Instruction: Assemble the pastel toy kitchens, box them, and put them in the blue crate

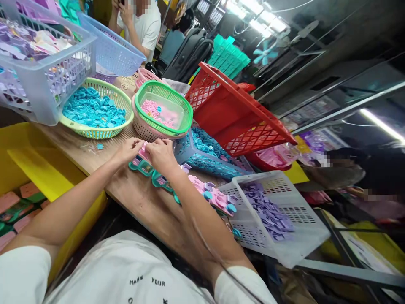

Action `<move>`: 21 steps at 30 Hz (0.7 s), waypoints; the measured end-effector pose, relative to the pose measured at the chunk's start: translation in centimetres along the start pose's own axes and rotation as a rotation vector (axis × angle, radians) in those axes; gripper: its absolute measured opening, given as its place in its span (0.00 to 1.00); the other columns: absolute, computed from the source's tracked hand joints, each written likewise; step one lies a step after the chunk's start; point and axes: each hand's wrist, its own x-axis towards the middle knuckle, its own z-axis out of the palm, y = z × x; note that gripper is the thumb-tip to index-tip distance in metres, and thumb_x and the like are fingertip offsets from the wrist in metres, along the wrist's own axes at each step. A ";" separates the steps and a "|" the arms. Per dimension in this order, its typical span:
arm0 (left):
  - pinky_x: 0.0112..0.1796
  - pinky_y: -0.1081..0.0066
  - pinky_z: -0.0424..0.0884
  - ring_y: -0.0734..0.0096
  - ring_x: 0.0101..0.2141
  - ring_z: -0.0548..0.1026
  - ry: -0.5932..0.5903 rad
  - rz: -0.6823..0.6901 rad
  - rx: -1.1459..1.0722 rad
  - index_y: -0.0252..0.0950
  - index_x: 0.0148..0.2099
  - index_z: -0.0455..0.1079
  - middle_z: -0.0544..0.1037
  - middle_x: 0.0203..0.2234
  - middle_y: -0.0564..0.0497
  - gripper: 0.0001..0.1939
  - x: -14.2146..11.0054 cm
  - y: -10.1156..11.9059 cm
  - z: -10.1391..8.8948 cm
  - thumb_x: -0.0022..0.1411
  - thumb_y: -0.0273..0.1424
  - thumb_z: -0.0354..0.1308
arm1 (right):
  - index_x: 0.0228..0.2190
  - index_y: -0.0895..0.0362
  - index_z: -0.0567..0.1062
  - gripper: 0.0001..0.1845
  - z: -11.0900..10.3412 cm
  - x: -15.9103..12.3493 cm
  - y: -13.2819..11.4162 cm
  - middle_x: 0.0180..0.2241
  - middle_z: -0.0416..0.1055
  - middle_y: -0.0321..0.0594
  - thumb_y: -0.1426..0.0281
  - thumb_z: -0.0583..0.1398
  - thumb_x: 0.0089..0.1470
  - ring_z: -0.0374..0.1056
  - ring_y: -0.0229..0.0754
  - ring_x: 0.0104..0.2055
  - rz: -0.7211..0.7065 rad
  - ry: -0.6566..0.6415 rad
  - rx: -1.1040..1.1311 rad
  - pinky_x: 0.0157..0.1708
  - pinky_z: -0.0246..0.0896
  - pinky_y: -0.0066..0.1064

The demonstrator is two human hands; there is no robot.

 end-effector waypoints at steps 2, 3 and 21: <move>0.37 0.71 0.74 0.65 0.36 0.78 -0.078 0.008 0.038 0.35 0.37 0.77 0.82 0.35 0.46 0.15 0.0 0.1 -0.5 0.53 0.41 0.63 | 0.47 0.60 0.78 0.16 -0.5 0.3 -0.8 0.47 0.79 0.52 0.75 0.51 0.69 0.67 0.52 0.54 -0.034 -0.022 -0.074 0.58 0.47 0.48; 0.36 0.71 0.74 0.64 0.36 0.79 -0.101 0.004 0.047 0.35 0.38 0.77 0.82 0.37 0.45 0.17 0.0 0.2 -0.7 0.52 0.42 0.63 | 0.48 0.60 0.78 0.16 -0.8 0.5 -1.1 0.48 0.79 0.52 0.75 0.51 0.69 0.67 0.52 0.54 -0.061 -0.033 -0.105 0.58 0.48 0.48; 0.38 0.70 0.73 0.67 0.36 0.77 -0.151 -0.362 -0.208 0.34 0.40 0.74 0.80 0.37 0.49 0.21 2.6 0.5 0.5 0.41 0.31 0.70 | 0.49 0.53 0.79 0.14 -0.4 -0.2 2.2 0.50 0.77 0.44 0.68 0.54 0.71 0.64 0.49 0.55 0.032 -0.104 0.108 0.58 0.44 0.46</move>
